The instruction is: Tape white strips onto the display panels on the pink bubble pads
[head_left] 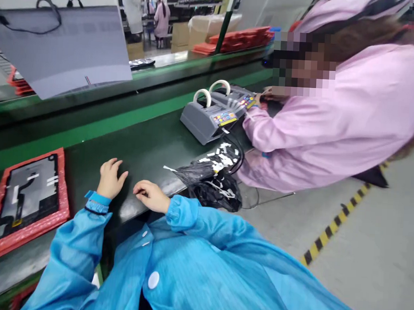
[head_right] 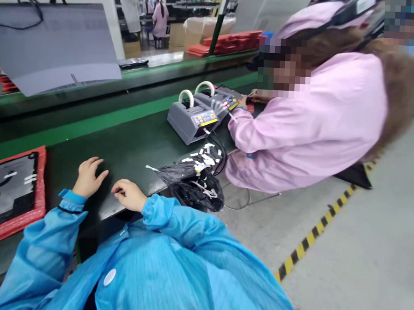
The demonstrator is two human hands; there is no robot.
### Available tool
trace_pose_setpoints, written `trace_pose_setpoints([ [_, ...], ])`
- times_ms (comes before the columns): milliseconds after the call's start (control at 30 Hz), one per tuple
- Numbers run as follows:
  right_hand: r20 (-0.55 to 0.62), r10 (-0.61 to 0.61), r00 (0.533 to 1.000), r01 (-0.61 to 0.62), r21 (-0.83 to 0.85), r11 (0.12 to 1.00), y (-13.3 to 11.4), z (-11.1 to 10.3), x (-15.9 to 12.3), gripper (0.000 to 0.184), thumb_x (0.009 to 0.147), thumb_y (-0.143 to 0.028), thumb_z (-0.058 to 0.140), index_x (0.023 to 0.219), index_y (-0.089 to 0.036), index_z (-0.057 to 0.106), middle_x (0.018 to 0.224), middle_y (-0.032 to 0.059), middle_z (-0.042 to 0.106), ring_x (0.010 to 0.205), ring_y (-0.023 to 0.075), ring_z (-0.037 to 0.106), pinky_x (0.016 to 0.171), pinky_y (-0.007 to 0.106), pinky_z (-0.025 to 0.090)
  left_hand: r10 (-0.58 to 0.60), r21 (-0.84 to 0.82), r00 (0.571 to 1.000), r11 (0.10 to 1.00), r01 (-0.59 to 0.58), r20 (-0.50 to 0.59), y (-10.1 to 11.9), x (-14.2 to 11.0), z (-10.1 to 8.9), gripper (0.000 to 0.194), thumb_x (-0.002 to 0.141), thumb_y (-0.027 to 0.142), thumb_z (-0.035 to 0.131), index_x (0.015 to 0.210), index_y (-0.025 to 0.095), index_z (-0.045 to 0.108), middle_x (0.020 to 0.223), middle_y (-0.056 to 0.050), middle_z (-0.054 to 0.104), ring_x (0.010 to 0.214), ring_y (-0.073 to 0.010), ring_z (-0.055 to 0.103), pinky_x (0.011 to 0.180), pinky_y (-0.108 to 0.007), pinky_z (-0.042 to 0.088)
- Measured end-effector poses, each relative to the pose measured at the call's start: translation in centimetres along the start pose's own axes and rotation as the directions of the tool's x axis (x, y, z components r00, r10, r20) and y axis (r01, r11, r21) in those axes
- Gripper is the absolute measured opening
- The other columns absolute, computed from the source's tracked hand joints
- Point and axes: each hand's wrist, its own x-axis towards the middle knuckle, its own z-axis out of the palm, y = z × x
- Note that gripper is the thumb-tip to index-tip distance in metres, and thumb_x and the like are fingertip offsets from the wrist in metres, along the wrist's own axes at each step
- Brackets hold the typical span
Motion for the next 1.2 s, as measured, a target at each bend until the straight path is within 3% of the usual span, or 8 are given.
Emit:
trace_pose_setpoints([
  [100, 0.024, -0.066, 0.998, 0.067, -0.031, 0.997, 0.5, -2.4, -2.2, 0.010, 0.076, -0.007, 0.053, 0.074, -0.016, 0.057, 0.085, 0.0031, 0.058, 0.075, 0.0100, 0.056, 0.075, 0.026, 0.050, 0.033, -0.014, 0.998, 0.999, -0.032, 0.056, 0.7, 2.5, 2.7, 0.042, 0.079, 0.039, 0.044, 0.107, 0.011, 0.059, 0.122, -0.020, 0.056, 0.116, -0.0328, 0.049, 0.104, -0.052, 0.034],
  [200, 0.093, -0.126, 0.988, 0.134, -0.093, 0.987, 0.3, -3.0, -2.5, 0.009, 0.076, -0.008, 0.056, 0.073, -0.017, 0.057, 0.082, 0.0030, 0.059, 0.081, 0.0117, 0.057, 0.082, 0.027, 0.048, 0.035, -0.055, 0.998, 0.998, -0.032, 0.056, 0.2, 3.5, 3.5, 0.043, 0.078, 0.044, 0.042, 0.102, 0.013, 0.060, 0.123, -0.020, 0.057, 0.117, -0.0333, 0.050, 0.104, -0.052, 0.035],
  [367, 0.238, -0.032, 0.971, 0.070, -0.156, 0.985, -0.5, -3.3, -1.5, 0.007, 0.075, -0.009, 0.059, 0.076, -0.015, 0.059, 0.082, 0.0011, 0.056, 0.074, 0.0080, 0.054, 0.078, 0.019, 0.048, 0.018, -0.204, 0.998, 0.979, -0.006, 0.058, -1.9, 3.3, 3.4, 0.051, 0.074, 0.057, 0.042, 0.100, 0.017, 0.059, 0.121, -0.018, 0.060, 0.114, -0.0321, 0.056, 0.101, -0.051, 0.042],
  [633, 0.352, 0.139, 0.926, -0.160, 0.030, 0.987, 1.1, -3.8, -0.4, 0.014, 0.071, -0.008, 0.068, 0.076, -0.015, 0.057, 0.077, -0.0046, 0.055, 0.061, 0.0013, 0.051, 0.069, 0.008, 0.044, -0.045, -0.348, 0.993, 0.934, 0.082, 0.111, -2.4, 2.0, 4.1, 0.053, 0.066, 0.065, 0.048, 0.096, 0.023, 0.062, 0.121, -0.014, 0.062, 0.114, -0.0338, 0.057, 0.099, -0.053, 0.045],
  [800, 0.325, 0.106, 0.940, -0.142, 0.092, 0.986, 1.7, -3.5, -0.6, 0.018, 0.070, 0.000, 0.065, 0.074, -0.016, 0.056, 0.076, -0.0053, 0.055, 0.062, 0.0012, 0.052, 0.070, 0.007, 0.043, -0.097, -0.365, 0.989, 0.922, 0.131, 0.110, -1.6, 2.0, 3.9, 0.052, 0.061, 0.067, 0.049, 0.087, 0.025, 0.063, 0.117, -0.013, 0.064, 0.110, -0.0356, 0.059, 0.090, -0.054, 0.050],
  [967, 0.277, 0.108, 0.955, -0.111, -0.006, 0.994, 0.3, -3.8, -1.0, 0.015, 0.071, -0.005, 0.067, 0.075, -0.015, 0.057, 0.078, -0.0052, 0.054, 0.064, 0.0015, 0.052, 0.070, 0.008, 0.043, -0.151, -0.331, 0.981, 0.925, 0.184, 0.123, -0.5, 2.4, 2.9, 0.052, 0.058, 0.067, 0.048, 0.081, 0.024, 0.064, 0.118, -0.014, 0.064, 0.108, -0.0375, 0.060, 0.071, -0.049, 0.057],
  [1067, 0.287, 0.245, 0.926, -0.247, -0.031, 0.969, -1.5, -4.0, -0.6, 0.014, 0.075, -0.004, 0.061, 0.073, -0.016, 0.055, 0.071, -0.0061, 0.053, 0.061, 0.0022, 0.053, 0.071, 0.012, 0.045, -0.119, -0.342, 0.990, 0.929, 0.140, 0.080, -0.4, 1.8, 2.5, 0.049, 0.060, 0.065, 0.048, 0.081, 0.023, 0.064, 0.116, -0.014, 0.065, 0.108, -0.0359, 0.060, 0.088, -0.052, 0.052],
  [1200, 0.305, 0.463, 0.832, -0.445, -0.131, 0.886, -3.9, -3.9, 1.2, 0.015, 0.081, -0.005, 0.056, 0.076, -0.017, 0.048, 0.054, -0.0104, 0.048, 0.046, 0.0035, 0.051, 0.059, 0.017, 0.047, -0.077, -0.391, 0.995, 0.915, 0.096, 0.065, -0.8, 0.4, 2.5, 0.049, 0.061, 0.064, 0.051, 0.082, 0.023, 0.066, 0.115, -0.012, 0.066, 0.107, -0.0317, 0.062, 0.096, -0.047, 0.048],
])
